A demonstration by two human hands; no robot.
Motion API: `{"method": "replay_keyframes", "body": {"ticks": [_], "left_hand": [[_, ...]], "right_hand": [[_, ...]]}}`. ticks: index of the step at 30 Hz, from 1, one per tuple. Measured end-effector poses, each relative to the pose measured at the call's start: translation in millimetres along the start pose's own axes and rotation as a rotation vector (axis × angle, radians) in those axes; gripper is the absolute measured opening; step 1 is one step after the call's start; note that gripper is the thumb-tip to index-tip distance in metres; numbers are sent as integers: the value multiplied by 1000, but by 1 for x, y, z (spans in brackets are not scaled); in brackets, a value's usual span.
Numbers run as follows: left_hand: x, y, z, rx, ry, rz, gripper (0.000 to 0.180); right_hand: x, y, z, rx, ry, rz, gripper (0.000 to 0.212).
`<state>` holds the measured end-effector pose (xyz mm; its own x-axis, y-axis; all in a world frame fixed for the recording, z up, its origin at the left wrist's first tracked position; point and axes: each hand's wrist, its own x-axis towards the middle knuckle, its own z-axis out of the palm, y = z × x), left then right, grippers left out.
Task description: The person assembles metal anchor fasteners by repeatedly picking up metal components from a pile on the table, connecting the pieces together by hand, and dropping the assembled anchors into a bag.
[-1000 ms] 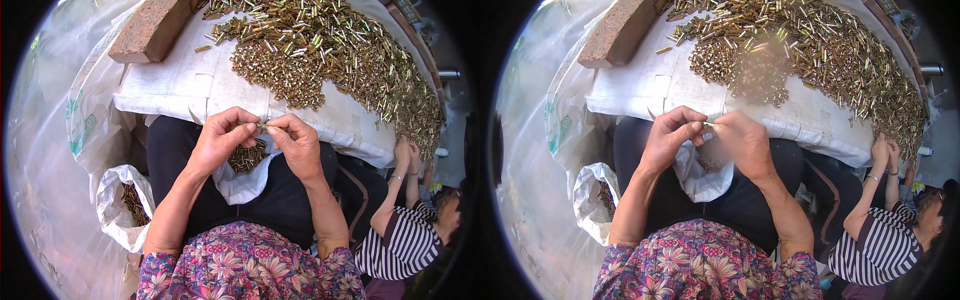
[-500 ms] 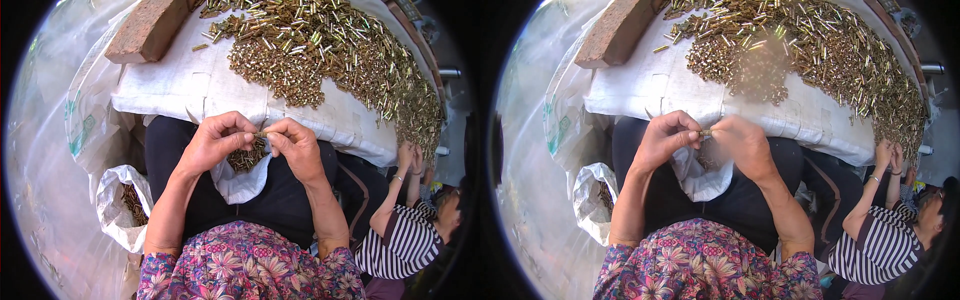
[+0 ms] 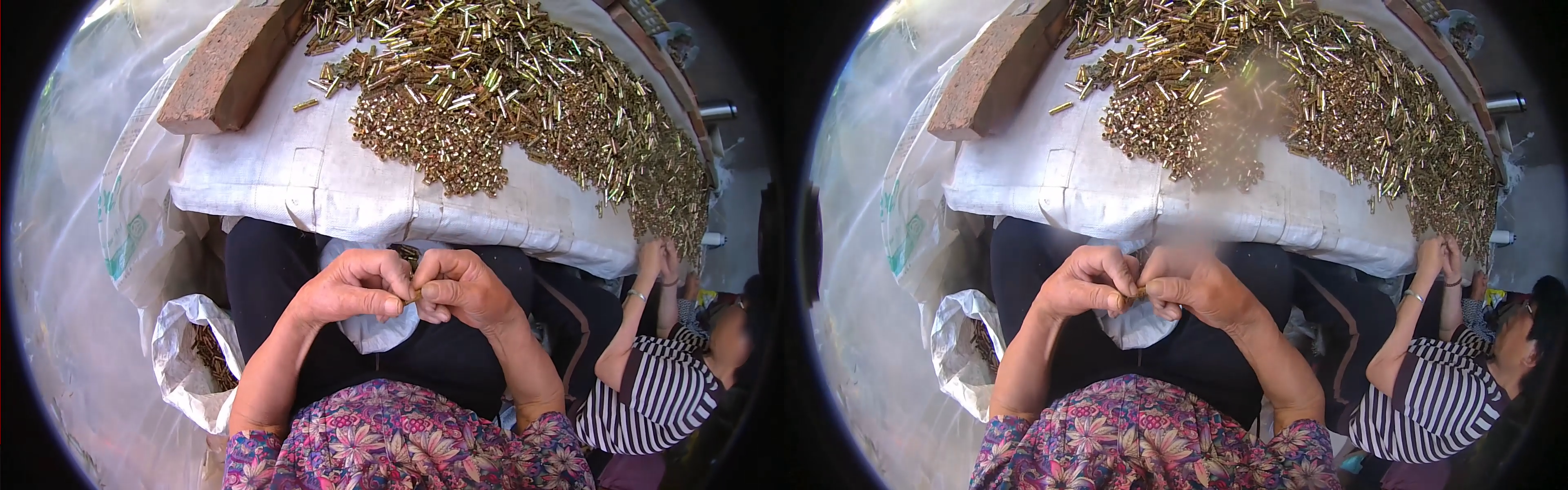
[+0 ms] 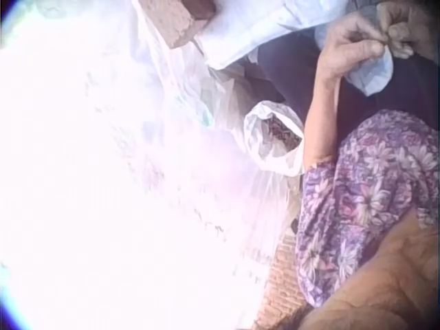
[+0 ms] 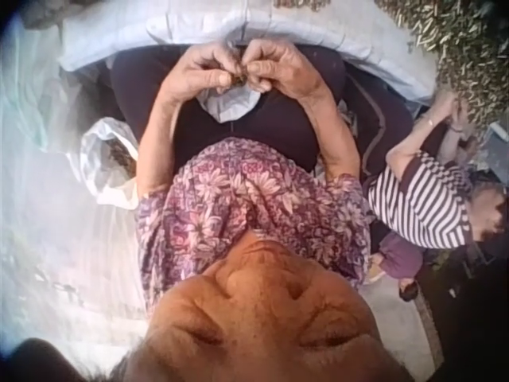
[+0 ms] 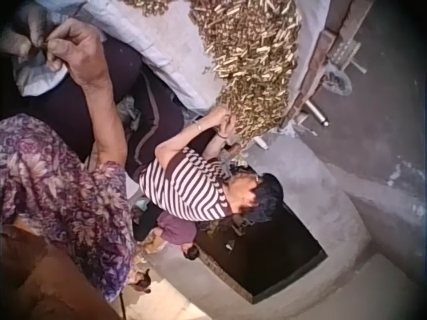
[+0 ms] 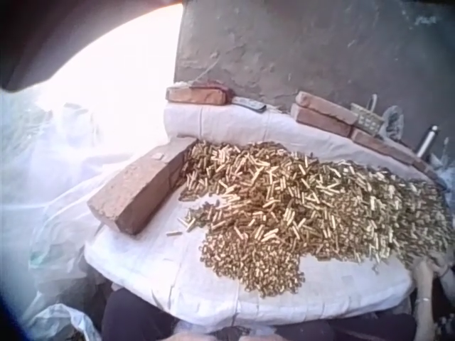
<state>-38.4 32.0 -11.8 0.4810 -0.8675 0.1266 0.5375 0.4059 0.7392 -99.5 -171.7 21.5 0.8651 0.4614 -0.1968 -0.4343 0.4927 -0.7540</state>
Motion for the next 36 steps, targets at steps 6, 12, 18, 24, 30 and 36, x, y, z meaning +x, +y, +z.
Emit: {"method": "replay_keyframes", "body": {"ticks": [6, 12, 18, 24, 30, 36], "left_hand": [[1, -5, 0, -118, 6, 12, 14], [-2, 8, 4, -13, 110, -88, 17], [-7, 42, -8, 507, 348, -258, 17], [28, 55, -49, 1205, 793, 34, 15], [63, 65, -87, 1596, 844, 139, 19], [89, 64, -114, 1792, 770, 51, 15]], "right_hand": [[1, 9, 3, 118, -11, -10, 20], [-4, 4, 2, -175, 90, -12, 21], [25, -54, -54, -944, 598, -150, 15], [80, -99, -129, -1501, 960, -485, 28], [101, -98, -143, -1718, 1049, -382, 20], [93, -91, -156, -1557, 1046, -605, 11]]}}
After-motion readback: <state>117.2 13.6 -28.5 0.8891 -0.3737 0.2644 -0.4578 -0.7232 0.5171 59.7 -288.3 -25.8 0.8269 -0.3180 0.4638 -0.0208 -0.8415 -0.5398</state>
